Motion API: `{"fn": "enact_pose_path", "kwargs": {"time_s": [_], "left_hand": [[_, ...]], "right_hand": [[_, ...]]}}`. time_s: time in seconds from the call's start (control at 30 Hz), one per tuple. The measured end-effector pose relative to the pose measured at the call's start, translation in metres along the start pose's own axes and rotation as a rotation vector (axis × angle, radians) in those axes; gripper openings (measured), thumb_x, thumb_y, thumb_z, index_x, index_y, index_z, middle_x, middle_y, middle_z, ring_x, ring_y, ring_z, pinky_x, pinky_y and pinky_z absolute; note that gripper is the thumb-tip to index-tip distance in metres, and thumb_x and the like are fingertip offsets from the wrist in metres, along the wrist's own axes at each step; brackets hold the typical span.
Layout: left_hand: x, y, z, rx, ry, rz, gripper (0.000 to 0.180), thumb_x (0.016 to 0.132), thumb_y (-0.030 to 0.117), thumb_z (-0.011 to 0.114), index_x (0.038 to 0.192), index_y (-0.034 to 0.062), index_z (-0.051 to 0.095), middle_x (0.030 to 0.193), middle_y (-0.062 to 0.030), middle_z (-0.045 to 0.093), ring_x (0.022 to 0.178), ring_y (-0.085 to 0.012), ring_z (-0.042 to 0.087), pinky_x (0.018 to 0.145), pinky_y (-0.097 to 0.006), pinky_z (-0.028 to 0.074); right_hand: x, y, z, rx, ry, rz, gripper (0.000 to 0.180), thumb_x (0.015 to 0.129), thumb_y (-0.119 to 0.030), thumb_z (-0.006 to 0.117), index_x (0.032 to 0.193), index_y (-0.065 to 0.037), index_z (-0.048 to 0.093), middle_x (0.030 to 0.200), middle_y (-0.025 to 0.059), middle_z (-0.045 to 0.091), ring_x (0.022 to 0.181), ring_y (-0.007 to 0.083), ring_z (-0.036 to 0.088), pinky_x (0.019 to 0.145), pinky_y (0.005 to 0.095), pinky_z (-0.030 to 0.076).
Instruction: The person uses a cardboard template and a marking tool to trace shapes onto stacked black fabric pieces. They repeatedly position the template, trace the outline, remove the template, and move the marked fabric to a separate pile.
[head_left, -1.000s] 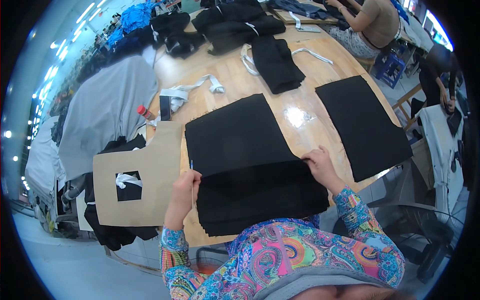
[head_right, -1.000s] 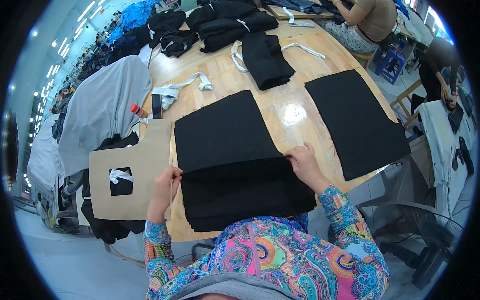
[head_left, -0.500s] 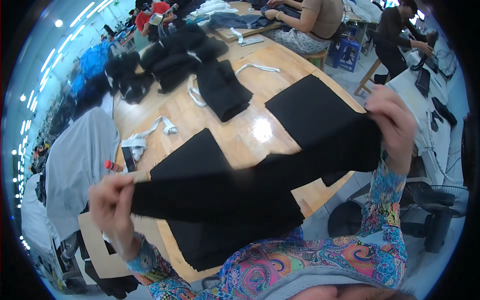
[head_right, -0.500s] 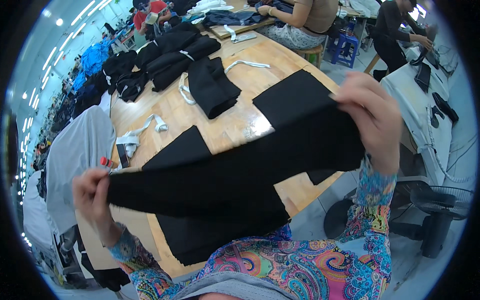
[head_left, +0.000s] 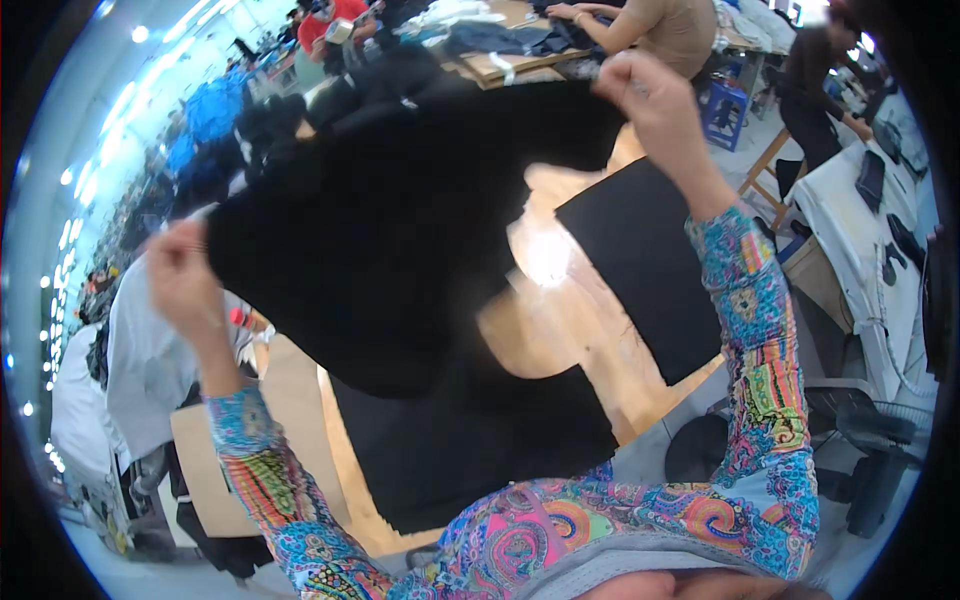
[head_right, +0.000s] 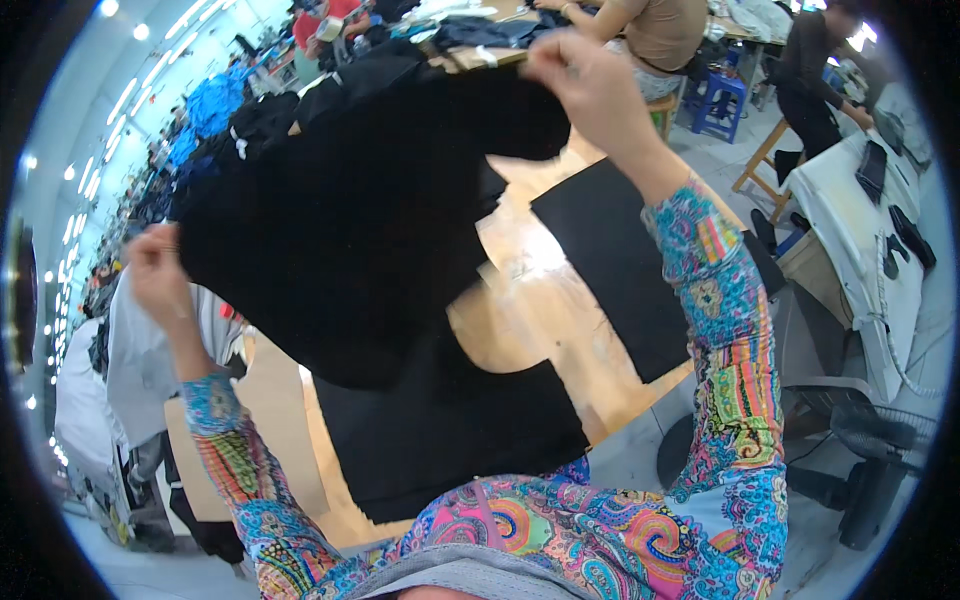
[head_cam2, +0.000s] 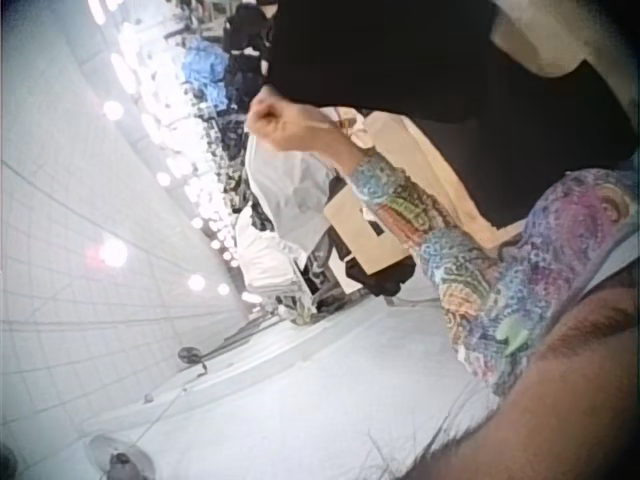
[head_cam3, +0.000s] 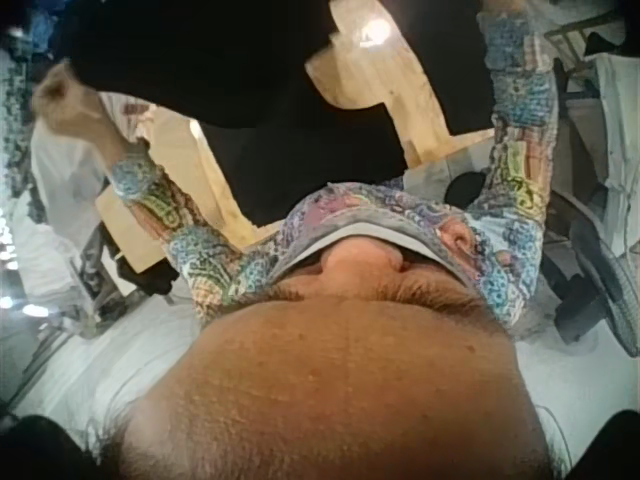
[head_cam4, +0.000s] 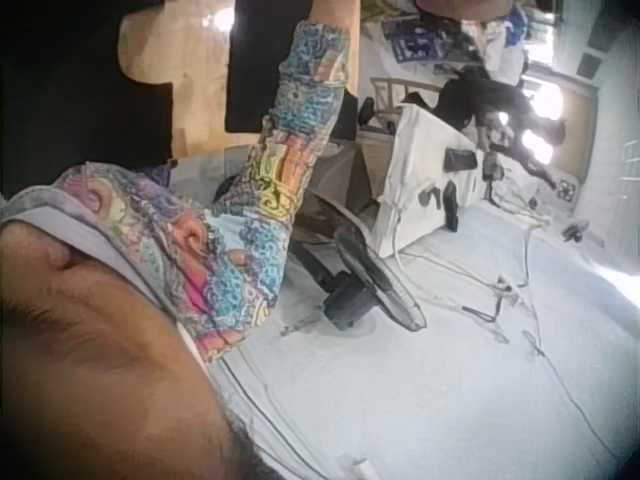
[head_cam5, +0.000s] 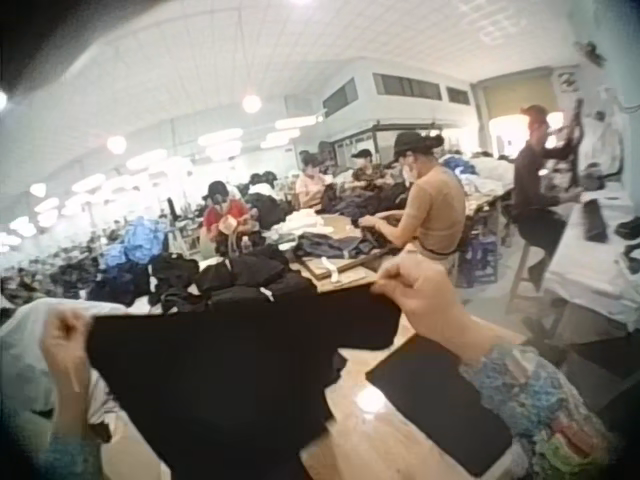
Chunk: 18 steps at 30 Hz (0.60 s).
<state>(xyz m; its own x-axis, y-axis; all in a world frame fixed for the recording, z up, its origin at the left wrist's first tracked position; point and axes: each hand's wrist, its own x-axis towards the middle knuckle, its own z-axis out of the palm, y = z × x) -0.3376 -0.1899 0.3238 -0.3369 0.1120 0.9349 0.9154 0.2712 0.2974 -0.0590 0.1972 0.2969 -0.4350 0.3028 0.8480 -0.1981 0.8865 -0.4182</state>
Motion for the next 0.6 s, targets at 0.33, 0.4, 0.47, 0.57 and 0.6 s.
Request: {"fn": "enact_pose_path", "kwargs": {"time_s": [0.33, 0.4, 0.47, 0.57, 0.6], "left_hand": [[-0.1, 0.066, -0.212, 0.131, -0.222, -0.074, 0.026, 0.08, -0.002, 0.069, 0.072, 0.0057, 0.045, 0.085, -0.0122, 0.063, 0.08, -0.0189, 0.059, 0.077, -0.032, 0.048], [-0.157, 0.082, -0.216, 0.034, -0.359, -0.348, 0.021, 0.078, -0.008, 0.066, 0.075, 0.0051, 0.05, 0.084, -0.0128, 0.065, 0.081, -0.0216, 0.061, 0.074, -0.033, 0.049], [-0.216, 0.072, -0.222, 0.058, -0.55, -0.479, 0.018, 0.077, -0.008, 0.067, 0.074, 0.0032, 0.052, 0.083, -0.0107, 0.065, 0.079, -0.0197, 0.063, 0.07, -0.03, 0.05], [-0.306, 0.063, -0.229, -0.011, -0.692, -0.728, 0.012, 0.076, -0.007, 0.067, 0.076, 0.001, 0.057, 0.083, -0.0097, 0.066, 0.079, -0.0184, 0.063, 0.07, -0.028, 0.05], [-0.329, 0.064, -0.229, -0.061, -0.72, -0.82, 0.01, 0.077, -0.007, 0.066, 0.077, 0.0006, 0.059, 0.082, -0.0096, 0.065, 0.079, -0.0183, 0.063, 0.071, -0.029, 0.05]], "right_hand": [[-0.079, -0.093, 0.007, -0.065, -0.205, -0.379, 0.012, 0.07, 0.001, 0.068, 0.079, -0.005, 0.063, 0.076, 0.0071, 0.06, 0.077, 0.0219, 0.061, 0.086, 0.0415, 0.045], [-0.132, -0.095, 0.018, 0.034, -0.35, -0.276, 0.015, 0.066, 0.003, 0.067, 0.078, -0.006, 0.062, 0.075, 0.007, 0.059, 0.077, 0.0208, 0.06, 0.093, 0.0476, 0.041], [-0.19, -0.091, 0.029, 0.025, -0.475, -0.243, 0.015, 0.066, 0.002, 0.067, 0.078, -0.006, 0.061, 0.073, 0.0058, 0.057, 0.076, 0.0211, 0.06, 0.093, 0.0453, 0.041], [-0.269, -0.098, 0.045, 0.035, -0.639, -0.097, 0.014, 0.068, 0.001, 0.067, 0.077, -0.007, 0.059, 0.074, 0.0042, 0.056, 0.077, 0.0207, 0.059, 0.096, 0.0443, 0.038], [-0.289, -0.099, 0.047, 0.035, -0.688, -0.06, 0.014, 0.069, 0.001, 0.067, 0.078, -0.007, 0.059, 0.075, 0.0038, 0.056, 0.078, 0.0205, 0.059, 0.097, 0.044, 0.037]]}}
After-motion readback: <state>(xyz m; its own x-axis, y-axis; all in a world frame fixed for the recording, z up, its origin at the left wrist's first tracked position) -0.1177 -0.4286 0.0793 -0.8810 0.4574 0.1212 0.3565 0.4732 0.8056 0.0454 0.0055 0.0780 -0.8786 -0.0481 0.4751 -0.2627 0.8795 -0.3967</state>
